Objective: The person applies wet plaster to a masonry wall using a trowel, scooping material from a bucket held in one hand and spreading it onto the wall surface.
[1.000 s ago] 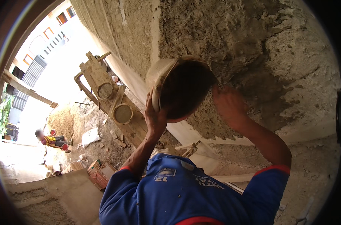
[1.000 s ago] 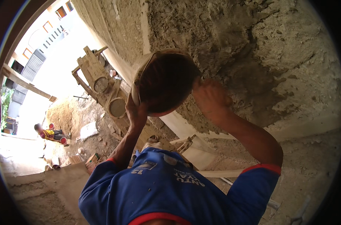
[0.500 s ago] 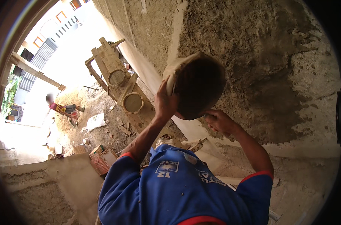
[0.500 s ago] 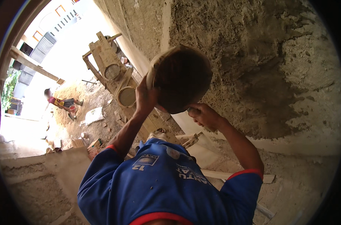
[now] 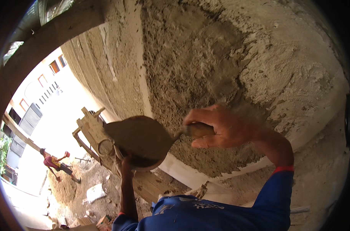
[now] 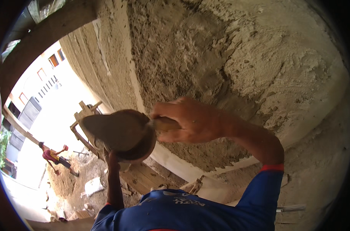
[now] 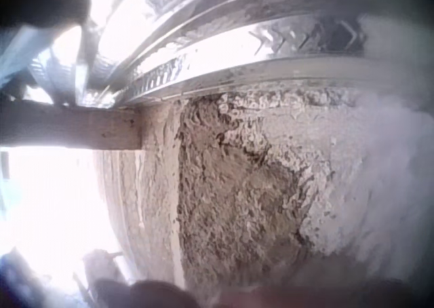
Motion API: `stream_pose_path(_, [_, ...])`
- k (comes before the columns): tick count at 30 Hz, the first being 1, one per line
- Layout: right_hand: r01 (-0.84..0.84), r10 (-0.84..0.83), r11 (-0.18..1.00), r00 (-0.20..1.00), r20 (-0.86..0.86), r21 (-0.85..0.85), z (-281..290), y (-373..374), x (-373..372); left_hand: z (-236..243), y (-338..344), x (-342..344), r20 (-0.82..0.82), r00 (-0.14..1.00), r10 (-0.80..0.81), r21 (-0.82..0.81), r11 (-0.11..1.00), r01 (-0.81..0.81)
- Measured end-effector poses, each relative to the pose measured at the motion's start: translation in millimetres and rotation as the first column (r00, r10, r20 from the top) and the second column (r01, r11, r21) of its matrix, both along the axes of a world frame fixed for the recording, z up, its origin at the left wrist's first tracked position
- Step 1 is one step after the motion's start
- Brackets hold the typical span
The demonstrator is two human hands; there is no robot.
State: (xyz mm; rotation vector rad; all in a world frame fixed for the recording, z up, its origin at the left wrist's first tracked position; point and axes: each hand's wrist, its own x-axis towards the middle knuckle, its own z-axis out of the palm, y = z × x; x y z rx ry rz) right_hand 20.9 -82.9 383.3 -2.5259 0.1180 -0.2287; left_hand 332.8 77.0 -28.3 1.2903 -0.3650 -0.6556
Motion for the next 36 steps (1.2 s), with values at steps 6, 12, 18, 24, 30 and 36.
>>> stream_pose_path(6, [-0.247, 0.298, 0.947, 0.917, 0.267, -0.208, 64, 15, 18, -3, 2, 3, -0.244, 0.97, -0.001, 0.138, 0.99, 0.036])
stream_pose_path(12, [0.568, -0.597, 0.799, 0.713, 0.368, 0.196, 74, -110, -10, -8, 9, -19, 0.195, 0.969, -0.152, 0.04, 0.988, 0.147])
stream_pose_path(18, [0.644, -0.673, 0.733, 0.638, 0.375, 0.219, 50, -77, -82, 30, -1, -56, -0.172, 0.985, -0.021, -0.167, 0.986, -0.008])
stream_pose_path(24, [0.498, -0.486, 0.609, 0.849, -0.206, 0.618, -113, -29, -49, 66, -10, -78, -0.241, 0.966, 0.091, -0.267, 0.951, -0.156])
stream_pose_path(30, [0.509, -0.307, 0.141, 0.838, -0.451, 0.849, -204, 17, 34, 48, -20, -85, -0.022, 0.995, 0.1, -0.293, 0.951, -0.102])
stream_pose_path(36, [0.44, -0.494, 0.158, 0.81, -0.315, 0.884, -263, 15, 115, 83, -25, -92, -0.045, 0.988, 0.146, -0.346, 0.926, -0.153])
